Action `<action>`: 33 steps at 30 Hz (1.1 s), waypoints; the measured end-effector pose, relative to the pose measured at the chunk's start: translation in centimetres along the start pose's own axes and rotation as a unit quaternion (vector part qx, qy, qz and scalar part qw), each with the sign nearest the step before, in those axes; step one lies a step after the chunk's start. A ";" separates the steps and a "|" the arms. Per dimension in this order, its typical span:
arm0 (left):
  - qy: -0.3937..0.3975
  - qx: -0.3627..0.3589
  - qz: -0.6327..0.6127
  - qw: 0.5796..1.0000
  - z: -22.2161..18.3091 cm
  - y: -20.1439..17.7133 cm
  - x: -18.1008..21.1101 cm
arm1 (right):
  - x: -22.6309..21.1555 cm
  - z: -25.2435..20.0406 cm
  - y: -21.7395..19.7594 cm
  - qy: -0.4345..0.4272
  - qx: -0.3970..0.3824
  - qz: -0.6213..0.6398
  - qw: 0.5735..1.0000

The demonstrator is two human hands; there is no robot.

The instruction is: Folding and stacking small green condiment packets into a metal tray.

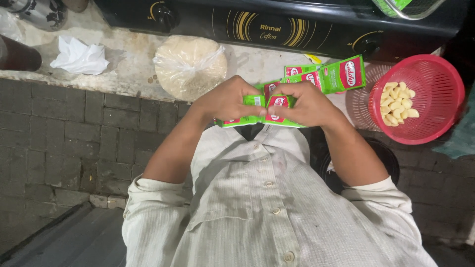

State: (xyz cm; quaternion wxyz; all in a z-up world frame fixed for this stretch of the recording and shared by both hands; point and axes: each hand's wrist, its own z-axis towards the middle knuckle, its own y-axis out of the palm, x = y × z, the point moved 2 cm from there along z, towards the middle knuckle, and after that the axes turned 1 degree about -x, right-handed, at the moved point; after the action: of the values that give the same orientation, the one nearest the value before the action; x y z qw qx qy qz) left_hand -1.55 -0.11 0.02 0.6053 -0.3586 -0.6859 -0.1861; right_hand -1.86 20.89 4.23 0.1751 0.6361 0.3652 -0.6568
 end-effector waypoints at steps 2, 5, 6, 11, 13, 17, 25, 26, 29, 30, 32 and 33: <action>-0.008 -0.017 0.034 0.999 -0.1 -0.5 2.0 | 0.1 -0.2 -0.3 0.016 -0.037 -0.018 0.999; -0.032 -0.049 0.091 0.994 -0.4 -0.6 3.7 | -0.5 -0.4 0.0 0.042 -0.077 -0.037 0.995; -0.045 -0.063 0.116 0.990 -0.4 -0.6 4.2 | -0.8 -0.4 0.1 0.051 -0.080 -0.040 0.995; -0.047 -0.043 0.088 0.994 -0.2 -0.5 2.8 | 0.5 -0.3 0.3 0.049 -0.048 -0.019 0.997; -0.035 -0.041 0.071 0.996 -0.2 -0.4 2.7 | 0.7 -0.3 0.3 0.048 -0.042 -0.011 0.998; -0.019 -0.037 0.050 0.998 0.0 -0.4 2.3 | 0.8 -0.3 0.3 0.038 -0.027 -0.004 0.999; -0.017 -0.027 0.022 0.999 -0.4 -0.3 2.5 | 0.6 -0.4 0.2 0.030 0.001 0.032 0.999; -0.023 -0.019 0.012 0.999 -0.6 -0.5 3.0 | 0.7 -0.5 0.0 0.031 0.008 0.043 0.999; -0.037 -0.006 0.028 0.999 -1.2 -1.3 2.0 | 2.2 -1.4 -1.3 0.038 0.037 0.054 0.997; -0.044 0.000 0.055 0.998 -1.2 -1.6 1.3 | 2.8 -2.0 -2.0 0.045 0.060 0.054 0.996; -0.054 0.008 0.070 0.996 -1.9 -2.1 3.2 | 2.3 -2.5 -2.7 0.045 0.080 0.056 0.994; -0.070 0.023 0.085 0.994 -2.1 -2.6 4.1 | 2.0 -2.8 -3.1 0.042 0.093 0.063 0.993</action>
State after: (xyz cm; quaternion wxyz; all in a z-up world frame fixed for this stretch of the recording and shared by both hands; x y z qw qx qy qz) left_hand -1.96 -2.20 4.84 0.5770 -0.4138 -0.6980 -0.0928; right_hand -2.26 25.43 3.35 0.1409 0.6982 0.2684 -0.6485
